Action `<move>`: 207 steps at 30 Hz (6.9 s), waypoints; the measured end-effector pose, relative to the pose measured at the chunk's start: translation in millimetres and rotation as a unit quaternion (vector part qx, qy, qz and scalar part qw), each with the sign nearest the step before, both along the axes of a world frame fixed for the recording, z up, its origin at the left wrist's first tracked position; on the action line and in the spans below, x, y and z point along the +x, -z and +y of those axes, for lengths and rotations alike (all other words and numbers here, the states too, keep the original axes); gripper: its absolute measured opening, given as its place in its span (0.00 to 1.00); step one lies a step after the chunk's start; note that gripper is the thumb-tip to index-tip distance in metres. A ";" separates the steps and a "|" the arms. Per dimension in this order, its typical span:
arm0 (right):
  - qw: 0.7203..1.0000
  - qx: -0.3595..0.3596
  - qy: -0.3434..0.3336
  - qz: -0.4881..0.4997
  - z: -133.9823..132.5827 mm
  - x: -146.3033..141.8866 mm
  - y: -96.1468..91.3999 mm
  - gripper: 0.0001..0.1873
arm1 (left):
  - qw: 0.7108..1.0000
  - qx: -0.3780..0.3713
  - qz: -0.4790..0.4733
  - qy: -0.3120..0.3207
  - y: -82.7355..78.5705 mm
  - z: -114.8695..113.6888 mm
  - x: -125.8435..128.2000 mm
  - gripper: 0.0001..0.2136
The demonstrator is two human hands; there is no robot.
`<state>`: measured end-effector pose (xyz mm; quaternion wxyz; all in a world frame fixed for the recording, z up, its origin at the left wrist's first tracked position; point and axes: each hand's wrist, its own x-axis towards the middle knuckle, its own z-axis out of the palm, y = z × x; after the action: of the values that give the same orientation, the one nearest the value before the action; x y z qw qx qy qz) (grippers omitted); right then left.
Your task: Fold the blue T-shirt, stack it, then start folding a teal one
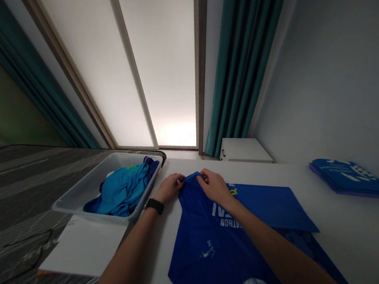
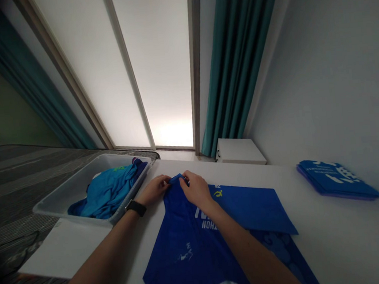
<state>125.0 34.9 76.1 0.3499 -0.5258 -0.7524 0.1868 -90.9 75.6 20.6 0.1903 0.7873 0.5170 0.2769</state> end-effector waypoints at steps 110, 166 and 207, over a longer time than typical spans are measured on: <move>0.951 -0.029 -0.106 -0.289 -21.4 2.3 45.3 0.32 | 0.980 0.099 0.171 -0.017 -0.4 -42.1 29.9 0.22; 0.958 0.039 0.271 0.089 -14.7 321.1 93.6 0.20 | 0.879 0.211 0.229 0.362 -18.4 -95.1 342.0 0.11; 0.962 -0.089 0.239 0.095 -12.2 288.7 82.3 0.18 | 0.965 -0.001 -0.053 0.257 -37.1 -55.8 290.9 0.09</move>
<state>413.7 22.7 -6.2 0.4061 -0.6991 -0.5484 0.2133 199.9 19.8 57.7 0.2827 0.8778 0.2868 0.2592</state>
